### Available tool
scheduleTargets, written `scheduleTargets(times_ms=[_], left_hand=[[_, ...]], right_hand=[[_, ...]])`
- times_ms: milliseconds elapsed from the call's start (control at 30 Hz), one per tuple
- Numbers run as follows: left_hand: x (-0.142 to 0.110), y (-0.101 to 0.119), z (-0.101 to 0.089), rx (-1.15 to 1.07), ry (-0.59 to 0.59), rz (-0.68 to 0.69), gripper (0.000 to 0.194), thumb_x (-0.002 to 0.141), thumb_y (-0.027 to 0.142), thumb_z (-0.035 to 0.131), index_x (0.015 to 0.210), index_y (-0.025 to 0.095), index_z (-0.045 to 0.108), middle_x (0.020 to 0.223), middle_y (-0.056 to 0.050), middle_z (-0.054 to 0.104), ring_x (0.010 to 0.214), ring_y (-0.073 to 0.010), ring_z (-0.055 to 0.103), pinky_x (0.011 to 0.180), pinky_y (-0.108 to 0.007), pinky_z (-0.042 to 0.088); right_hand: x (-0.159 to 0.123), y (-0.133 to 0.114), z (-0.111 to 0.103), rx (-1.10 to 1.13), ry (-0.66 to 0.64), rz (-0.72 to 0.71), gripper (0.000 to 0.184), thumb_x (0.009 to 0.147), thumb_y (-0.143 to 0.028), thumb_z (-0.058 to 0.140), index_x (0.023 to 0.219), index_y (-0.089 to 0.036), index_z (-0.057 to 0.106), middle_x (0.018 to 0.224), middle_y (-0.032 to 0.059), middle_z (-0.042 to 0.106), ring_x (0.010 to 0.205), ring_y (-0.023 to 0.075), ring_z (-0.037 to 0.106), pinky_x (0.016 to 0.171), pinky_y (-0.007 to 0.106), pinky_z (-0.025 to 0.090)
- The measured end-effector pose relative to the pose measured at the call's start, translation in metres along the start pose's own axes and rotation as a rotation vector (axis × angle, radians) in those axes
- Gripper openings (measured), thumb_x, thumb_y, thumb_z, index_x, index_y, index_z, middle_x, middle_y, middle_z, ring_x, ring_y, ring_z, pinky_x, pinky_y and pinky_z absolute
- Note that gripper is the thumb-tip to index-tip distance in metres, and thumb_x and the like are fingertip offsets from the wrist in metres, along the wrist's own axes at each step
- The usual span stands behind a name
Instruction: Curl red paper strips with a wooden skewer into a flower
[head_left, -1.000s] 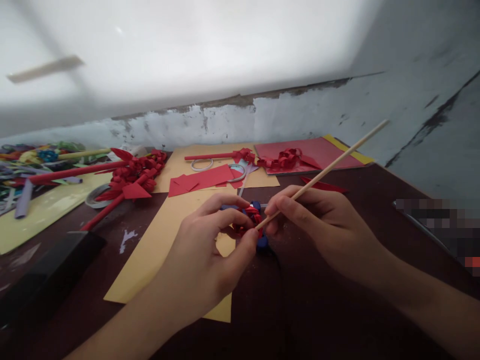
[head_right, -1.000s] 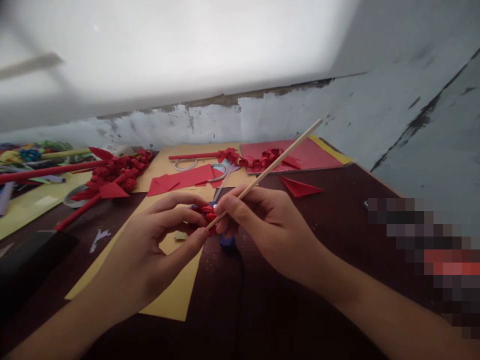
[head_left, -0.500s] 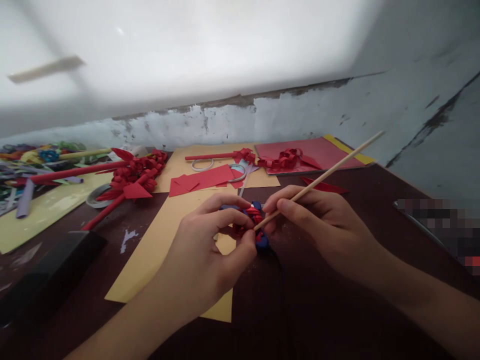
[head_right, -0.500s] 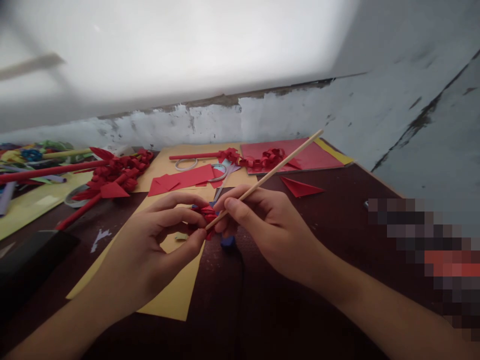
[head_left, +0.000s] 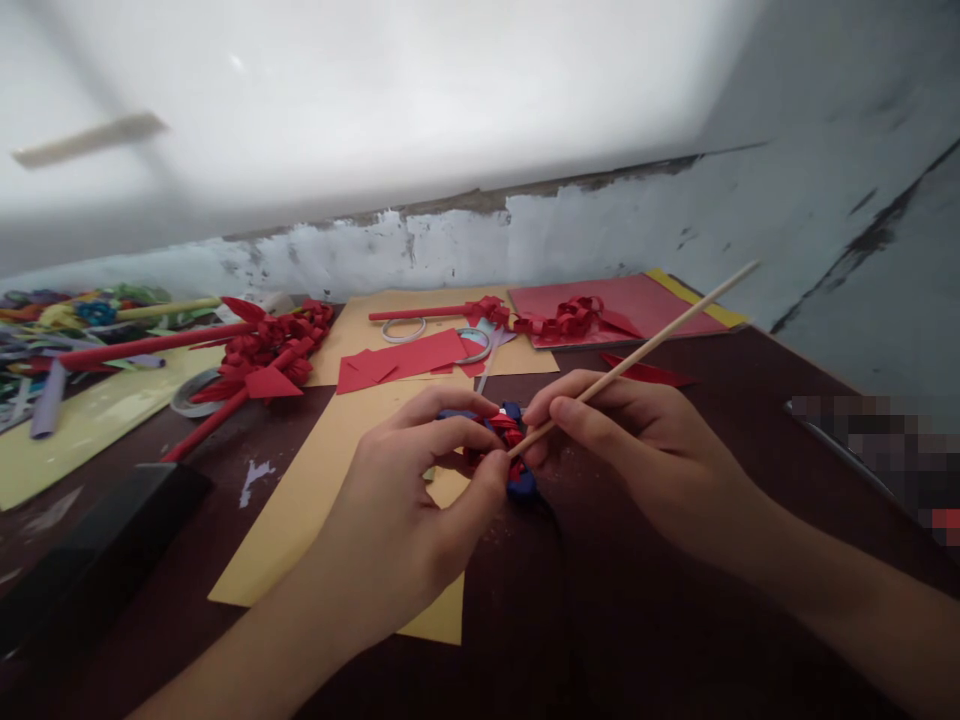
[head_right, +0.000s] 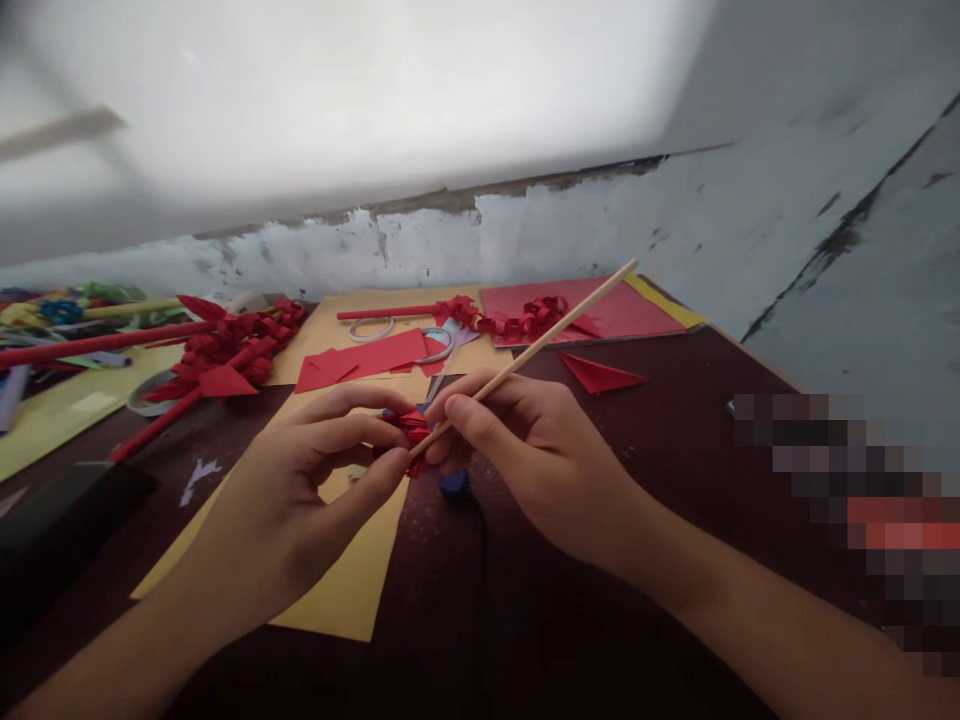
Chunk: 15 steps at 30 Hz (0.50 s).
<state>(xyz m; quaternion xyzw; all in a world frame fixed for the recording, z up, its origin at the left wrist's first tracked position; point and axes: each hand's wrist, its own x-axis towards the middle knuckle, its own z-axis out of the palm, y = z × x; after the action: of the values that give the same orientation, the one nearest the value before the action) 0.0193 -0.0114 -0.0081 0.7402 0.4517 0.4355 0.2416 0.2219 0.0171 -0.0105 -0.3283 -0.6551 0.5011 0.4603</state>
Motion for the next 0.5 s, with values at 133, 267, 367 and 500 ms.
scheduleTargets(times_ms=[133, 267, 367, 500], left_hand=[[-0.0008, -0.0005, -0.0003, 0.010, 0.007, -0.007, 0.014, 0.086, 0.009, 0.070, 0.081, 0.019, 0.079, 0.110, -0.006, 0.074, 0.093, -0.0157, 0.077, 0.070, -0.019, 0.066], [-0.0010, -0.0007, -0.0010, 0.019, -0.008, -0.016, 0.013, 0.086, 0.010, 0.071, 0.082, 0.019, 0.078, 0.110, -0.005, 0.074, 0.095, -0.0162, 0.076, 0.069, -0.019, 0.065], [0.0002, -0.0011, -0.0014, 0.015, -0.020, -0.047, 0.012, 0.086, 0.012, 0.070, 0.081, 0.019, 0.078, 0.112, -0.005, 0.073, 0.095, -0.0160, 0.075, 0.069, -0.019, 0.064], [0.0018, -0.0016, -0.0018, -0.008, -0.052, -0.070, 0.011, 0.088, 0.013, 0.070, 0.082, 0.018, 0.078, 0.113, -0.005, 0.071, 0.091, -0.0145, 0.074, 0.070, -0.020, 0.063]], right_hand=[[-0.0011, 0.0007, -0.0007, 0.015, -0.008, -0.003, 0.017, 0.101, -0.038, 0.070, 0.095, -0.024, 0.079, 0.082, 0.0004, 0.078, 0.076, 0.0149, 0.074, 0.073, 0.024, 0.061], [-0.0015, 0.0013, -0.0005, 0.009, -0.011, 0.011, 0.016, 0.101, -0.036, 0.069, 0.097, -0.024, 0.078, 0.083, 0.0005, 0.078, 0.077, 0.0150, 0.074, 0.074, 0.024, 0.061], [-0.0004, 0.0012, -0.0005, 0.006, -0.006, 0.027, 0.016, 0.103, -0.033, 0.066, 0.098, -0.024, 0.077, 0.082, 0.0005, 0.078, 0.076, 0.0147, 0.075, 0.073, 0.023, 0.061], [0.0015, 0.0008, -0.0016, 0.025, 0.012, 0.045, 0.013, 0.102, -0.028, 0.067, 0.095, -0.024, 0.077, 0.082, -0.0002, 0.078, 0.076, 0.0138, 0.075, 0.073, 0.022, 0.061]])
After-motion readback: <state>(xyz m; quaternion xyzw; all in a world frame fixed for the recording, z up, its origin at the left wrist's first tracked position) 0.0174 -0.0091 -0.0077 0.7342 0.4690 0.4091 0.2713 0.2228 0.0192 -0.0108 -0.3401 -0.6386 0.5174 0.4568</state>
